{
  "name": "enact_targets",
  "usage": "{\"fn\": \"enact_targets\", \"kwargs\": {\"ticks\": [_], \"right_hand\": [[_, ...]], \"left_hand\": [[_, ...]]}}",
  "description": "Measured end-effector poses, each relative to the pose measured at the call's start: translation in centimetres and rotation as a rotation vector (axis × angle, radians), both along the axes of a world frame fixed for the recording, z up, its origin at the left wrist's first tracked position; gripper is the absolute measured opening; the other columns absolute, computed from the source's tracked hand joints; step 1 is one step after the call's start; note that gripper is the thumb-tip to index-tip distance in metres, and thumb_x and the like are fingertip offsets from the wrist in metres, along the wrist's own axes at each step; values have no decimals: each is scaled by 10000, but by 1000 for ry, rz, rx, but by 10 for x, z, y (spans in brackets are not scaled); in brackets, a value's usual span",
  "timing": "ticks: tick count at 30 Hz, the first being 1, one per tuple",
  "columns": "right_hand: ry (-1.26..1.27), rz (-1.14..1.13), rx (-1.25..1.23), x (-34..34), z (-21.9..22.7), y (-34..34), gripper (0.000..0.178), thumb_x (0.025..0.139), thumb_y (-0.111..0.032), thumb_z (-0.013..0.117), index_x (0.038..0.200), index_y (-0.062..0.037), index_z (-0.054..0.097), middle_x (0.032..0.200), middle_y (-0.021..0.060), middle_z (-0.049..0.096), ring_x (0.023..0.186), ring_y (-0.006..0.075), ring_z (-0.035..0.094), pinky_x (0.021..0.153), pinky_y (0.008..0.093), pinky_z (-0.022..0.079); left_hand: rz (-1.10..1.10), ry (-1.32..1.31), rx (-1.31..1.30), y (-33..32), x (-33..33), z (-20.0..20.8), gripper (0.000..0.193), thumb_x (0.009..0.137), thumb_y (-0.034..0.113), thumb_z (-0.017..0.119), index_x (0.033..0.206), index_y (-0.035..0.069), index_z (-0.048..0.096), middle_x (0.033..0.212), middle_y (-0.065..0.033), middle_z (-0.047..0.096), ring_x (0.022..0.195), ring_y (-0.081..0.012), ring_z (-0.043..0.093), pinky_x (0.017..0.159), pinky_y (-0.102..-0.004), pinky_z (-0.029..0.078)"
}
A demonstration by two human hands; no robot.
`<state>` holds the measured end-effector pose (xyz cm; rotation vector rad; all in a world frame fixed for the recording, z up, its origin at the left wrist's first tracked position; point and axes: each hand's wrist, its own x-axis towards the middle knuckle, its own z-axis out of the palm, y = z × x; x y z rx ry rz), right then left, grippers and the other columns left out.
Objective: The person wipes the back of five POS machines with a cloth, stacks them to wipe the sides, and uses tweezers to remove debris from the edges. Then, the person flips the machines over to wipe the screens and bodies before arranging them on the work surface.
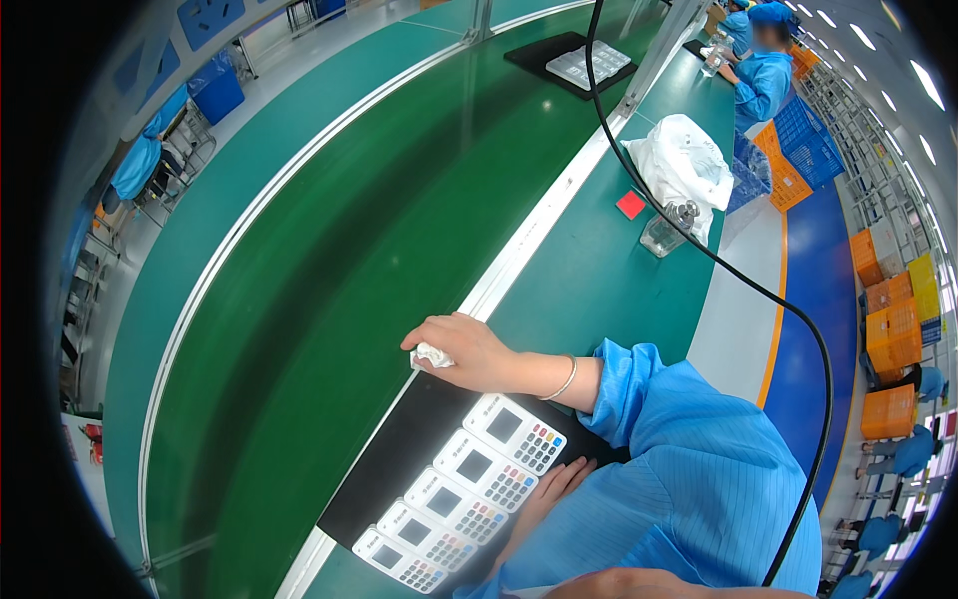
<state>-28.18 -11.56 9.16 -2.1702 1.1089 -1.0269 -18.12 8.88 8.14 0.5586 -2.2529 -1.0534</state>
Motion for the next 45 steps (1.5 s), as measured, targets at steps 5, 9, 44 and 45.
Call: {"fn": "enact_targets", "kwargs": {"ticks": [5,9,44,45], "right_hand": [[5,2,20,0,1,0,175,879,-165,657,1038,-123,596,948,35,635,903,235,623,787,376,466],[-27,6,2,0,-2,-2,169,881,-167,652,1035,-125,596,951,40,636,904,243,622,788,375,465],[-210,-6,101,5,-6,-4,166,876,-212,613,1015,-122,627,969,94,655,915,309,639,776,415,507],[-276,-9,64,2,-12,-6,157,865,-191,632,1003,-115,629,967,96,657,918,310,642,785,409,513]], "left_hand": [[-12,26,73,0,1,2,533,926,212,413,1425,24,411,1557,-113,318,1442,-230,276,1148,-341,271],[-11,26,135,-1,1,8,520,915,203,424,1403,22,437,1547,-112,339,1432,-235,292,1142,-346,277],[337,-335,-96,12,-16,33,448,805,-5,644,1246,72,627,1289,-172,579,1138,-343,589,935,-406,495],[362,-366,-81,12,-18,30,448,805,-5,644,1246,72,627,1289,-172,579,1138,-343,589,935,-406,495]]}}
